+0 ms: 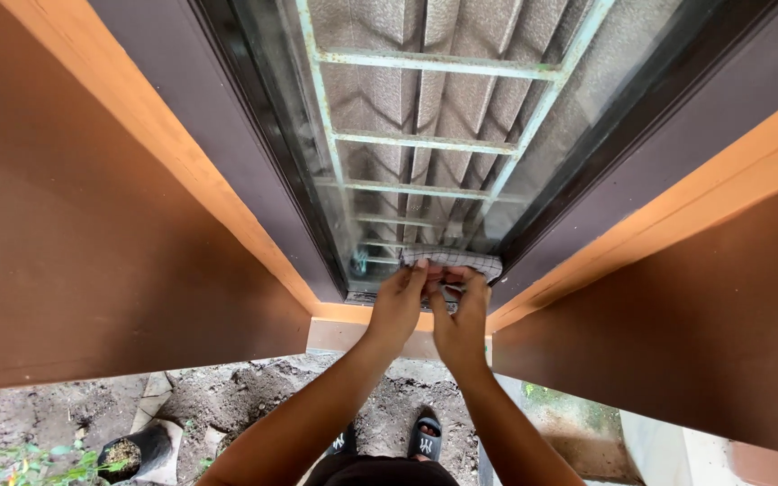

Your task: The person is cleaning a narrow exterior window pane by spraying it with a cleaning solution and wiping it thoroughly with a cloth.

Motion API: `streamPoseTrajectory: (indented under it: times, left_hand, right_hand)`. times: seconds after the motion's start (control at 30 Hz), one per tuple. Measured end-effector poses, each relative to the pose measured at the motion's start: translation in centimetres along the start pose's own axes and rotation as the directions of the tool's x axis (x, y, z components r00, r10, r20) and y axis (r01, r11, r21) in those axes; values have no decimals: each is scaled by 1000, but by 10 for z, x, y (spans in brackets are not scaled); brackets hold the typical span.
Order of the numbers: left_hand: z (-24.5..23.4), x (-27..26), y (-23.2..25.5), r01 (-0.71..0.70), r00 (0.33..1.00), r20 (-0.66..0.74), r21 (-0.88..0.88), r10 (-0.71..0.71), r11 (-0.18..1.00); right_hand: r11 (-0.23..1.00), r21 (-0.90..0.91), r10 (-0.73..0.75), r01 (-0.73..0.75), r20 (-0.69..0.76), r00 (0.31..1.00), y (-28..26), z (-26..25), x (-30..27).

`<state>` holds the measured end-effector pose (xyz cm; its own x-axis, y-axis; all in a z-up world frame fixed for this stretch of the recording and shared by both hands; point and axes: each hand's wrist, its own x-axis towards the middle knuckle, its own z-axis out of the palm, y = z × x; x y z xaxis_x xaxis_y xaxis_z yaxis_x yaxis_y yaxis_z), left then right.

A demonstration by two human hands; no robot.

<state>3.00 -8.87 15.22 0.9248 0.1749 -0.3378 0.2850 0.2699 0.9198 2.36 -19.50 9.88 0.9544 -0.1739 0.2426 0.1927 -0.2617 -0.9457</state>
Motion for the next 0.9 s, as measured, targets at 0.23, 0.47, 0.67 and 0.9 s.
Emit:
streamPoseTrajectory:
  times: [0.23,0.47,0.67,0.9]
  left_hand:
    - [-32,68,-134,108,994,34,-10,-108,994]
    - [-34,13,-16,114,993,-5,-37,-114,993]
    - [-72,57,-86,176,979,-89,-80,-183,981]
    - [-76,62,-107,215,921,-286,-190,-264,958]
  right_hand:
    - [982,18,184,-188,128,975,118,33,-5]
    - [992,-117,67,-49,154,986,-5,7,-2]
    - [962,86,219,-261,331,918,63,46,-9]
    - [967,-5,233,-256,428,873,56,66,-14]
